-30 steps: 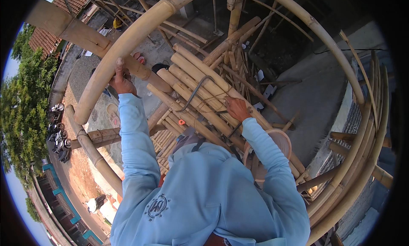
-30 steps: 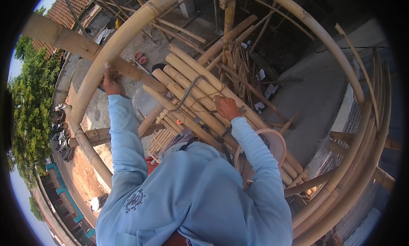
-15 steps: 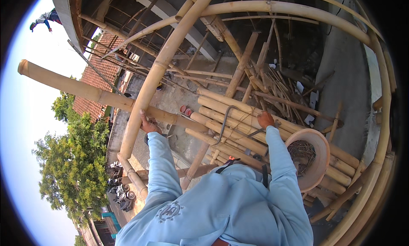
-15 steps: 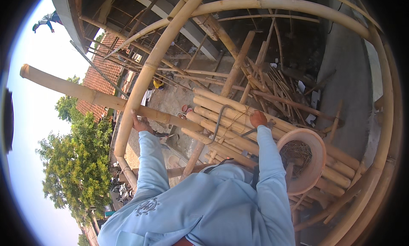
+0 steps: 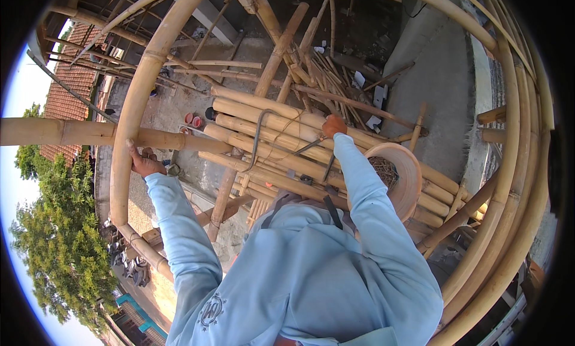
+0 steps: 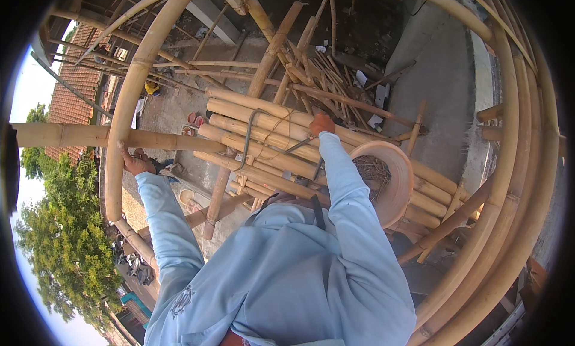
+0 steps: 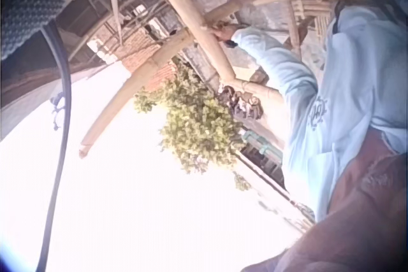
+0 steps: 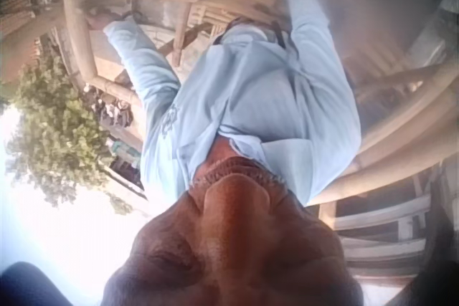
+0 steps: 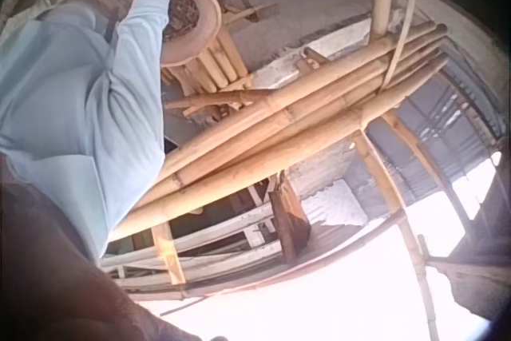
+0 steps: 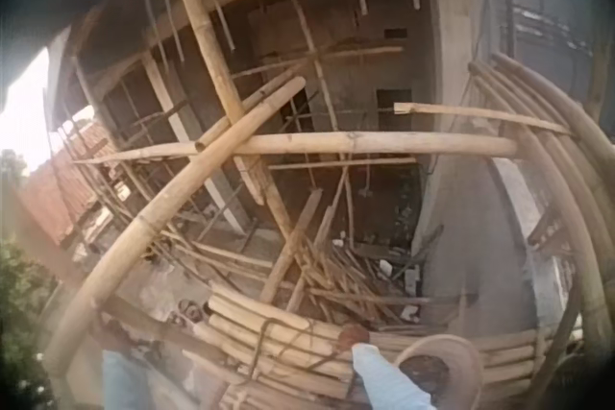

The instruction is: The person assembles a bamboo scaffolding structure by positioning bamboo poles and securing them with wire. They use a hammer to drive nails into the joints and a plier to twist and tighten the wire bindings. The work continues on an elevated platform with other workers visible below.

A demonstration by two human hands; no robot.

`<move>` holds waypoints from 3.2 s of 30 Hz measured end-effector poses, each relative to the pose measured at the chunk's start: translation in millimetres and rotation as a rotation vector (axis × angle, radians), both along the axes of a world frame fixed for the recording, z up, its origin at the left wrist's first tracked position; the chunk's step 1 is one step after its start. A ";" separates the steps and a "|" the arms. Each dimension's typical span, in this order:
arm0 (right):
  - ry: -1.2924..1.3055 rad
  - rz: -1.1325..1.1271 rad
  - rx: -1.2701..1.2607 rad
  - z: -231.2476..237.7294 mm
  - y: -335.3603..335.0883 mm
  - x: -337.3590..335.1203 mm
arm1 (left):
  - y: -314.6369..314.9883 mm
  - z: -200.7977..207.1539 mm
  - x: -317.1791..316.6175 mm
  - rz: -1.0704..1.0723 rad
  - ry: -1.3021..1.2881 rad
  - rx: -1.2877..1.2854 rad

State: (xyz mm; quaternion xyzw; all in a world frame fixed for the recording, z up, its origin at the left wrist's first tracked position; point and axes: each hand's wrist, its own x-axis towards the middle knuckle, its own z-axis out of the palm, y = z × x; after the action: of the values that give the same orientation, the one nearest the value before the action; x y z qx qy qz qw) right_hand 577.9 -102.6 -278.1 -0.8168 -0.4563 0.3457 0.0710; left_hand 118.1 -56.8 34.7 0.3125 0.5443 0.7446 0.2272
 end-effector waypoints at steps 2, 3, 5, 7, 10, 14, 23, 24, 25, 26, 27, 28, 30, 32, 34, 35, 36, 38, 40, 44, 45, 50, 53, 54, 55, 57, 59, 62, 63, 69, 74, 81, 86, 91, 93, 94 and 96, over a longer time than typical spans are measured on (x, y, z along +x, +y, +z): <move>-0.005 0.075 -0.066 -0.6 0.0 -2.2 | 1.6 1.5 1.7 0.005 -0.005 -0.005; -0.008 0.113 -0.100 -0.9 -2.0 -1.6 | 1.3 0.8 2.8 0.008 -0.009 -0.009; -0.045 0.138 -0.039 -5.4 -3.3 -2.8 | 1.1 3.4 2.4 -0.041 0.008 0.001; -0.065 0.158 -0.015 -7.4 -4.8 -6.4 | 1.3 1.2 -0.6 -0.027 0.010 0.005; -0.090 0.150 0.029 -7.8 -2.3 -11.6 | 0.1 0.2 -12.0 -0.054 0.007 -0.088; -0.101 0.089 0.128 -10.6 -1.2 -19.2 | 2.9 3.1 0.2 -0.068 0.020 0.036; 0.585 -0.216 -0.042 50.4 24.8 53.3 | -4.9 -13.2 -18.8 -0.020 0.039 0.015; 0.629 -0.266 0.074 49.9 24.5 54.5 | 0.7 -14.5 -15.3 -0.009 0.033 0.023; 0.673 -0.314 0.191 42.9 22.8 57.3 | 4.2 -16.7 -10.5 0.001 0.026 0.029; 0.758 -0.378 0.266 55.0 22.4 40.9 | 1.6 -16.6 -10.9 0.011 0.018 0.021; 0.812 -0.444 0.356 37.9 27.1 33.3 | 8.9 -13.9 -3.9 -0.009 0.003 0.029; 0.744 -0.517 0.337 41.9 33.6 6.4 | 9.0 -13.8 -6.9 -0.001 0.000 0.035; 0.420 -0.400 0.506 9.3 38.7 -34.6 | 11.7 -18.5 -6.4 -0.003 -0.003 0.042; 0.267 -0.370 0.303 -16.9 40.7 -101.4 | -10.8 -16.3 -21.0 0.081 0.014 0.037; 0.300 -0.429 0.243 -25.2 36.3 -133.6 | -12.0 -5.2 -21.3 0.063 0.027 0.037; 0.309 -0.398 0.168 -23.5 32.7 -147.0 | -17.5 -7.5 -32.0 0.056 0.036 0.024; 0.336 -0.442 0.176 -29.4 29.7 -150.1 | -11.2 3.5 -18.6 0.047 0.036 0.062; 0.250 -0.580 0.084 -55.9 35.4 -128.1 | 18.3 -12.7 4.9 -0.039 -0.006 0.055; 0.201 -0.599 -0.045 -65.2 37.0 -130.8 | 16.5 -24.1 -3.0 -0.048 0.008 0.026; 0.236 -0.608 -0.099 -32.7 18.3 -148.3 | -5.9 -20.6 -15.1 0.014 0.011 0.018; 0.204 -0.603 -0.037 -28.6 18.4 -149.0 | -4.2 -20.5 -15.7 0.010 0.020 0.024; 0.273 -0.619 0.055 -61.3 16.9 -148.9 | 1.0 -8.6 -10.8 -0.037 0.027 0.051; 0.279 -0.557 -0.013 -61.4 14.9 -148.6 | -2.4 -7.6 -8.1 -0.051 -0.031 0.056; 0.210 -0.518 0.009 -58.4 13.8 -148.9 | -4.3 -15.1 -20.4 -0.107 -0.035 -0.040; 0.144 -0.483 0.035 -57.7 13.9 -147.8 | -0.3 -7.6 -7.2 -0.076 -0.055 0.002; 0.109 -0.458 -0.033 -51.5 14.8 -147.5 | 1.1 3.2 8.1 0.007 -0.083 0.082; 0.116 -0.431 -0.048 -44.8 15.9 -148.3 | 0.6 -4.4 -3.4 0.000 -0.069 0.062; 0.190 -0.449 0.031 -41.5 7.6 -138.2 | 4.3 -14.4 -19.7 -0.041 0.000 0.058; 0.162 -0.445 0.038 -39.4 4.9 -135.3 | 6.5 -18.6 -20.3 -0.059 0.032 0.049; 0.042 -0.582 0.120 -0.9 -39.4 -100.8 | -12.4 -4.5 -14.3 -0.030 0.002 0.029; -0.017 -0.692 0.099 8.0 -79.8 -92.1 | 3.8 -11.5 -20.2 -0.098 -0.013 0.010; 0.416 -0.267 -0.162 12.0 -103.0 -109.0 | 7.9 -0.3 -5.3 -0.138 0.039 -0.026; 0.372 -0.255 0.374 149.2 -115.5 -88.8 | -1.7 -13.9 -33.3 -0.187 0.004 -0.077; -0.344 -0.338 0.338 177.2 -185.5 28.9 | 5.2 -1.0 6.2 -0.028 0.081 0.110; -0.430 -0.169 0.050 123.6 -240.9 69.6 | 7.5 1.3 9.8 -0.042 0.063 0.128; -0.439 -0.095 -0.089 102.5 -263.7 77.3 | 8.1 -7.6 -2.8 -0.042 0.048 0.104; -0.310 -0.037 -0.214 69.9 -294.8 82.4 | 5.3 -6.9 -4.9 -0.007 -0.003 0.115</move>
State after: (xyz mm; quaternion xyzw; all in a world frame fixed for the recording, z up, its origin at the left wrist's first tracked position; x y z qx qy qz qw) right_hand 660.3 -397.5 -208.2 -0.8714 -0.4073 0.2610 -0.0811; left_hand 113.2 -51.4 27.9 0.3259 0.4994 0.7742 0.2123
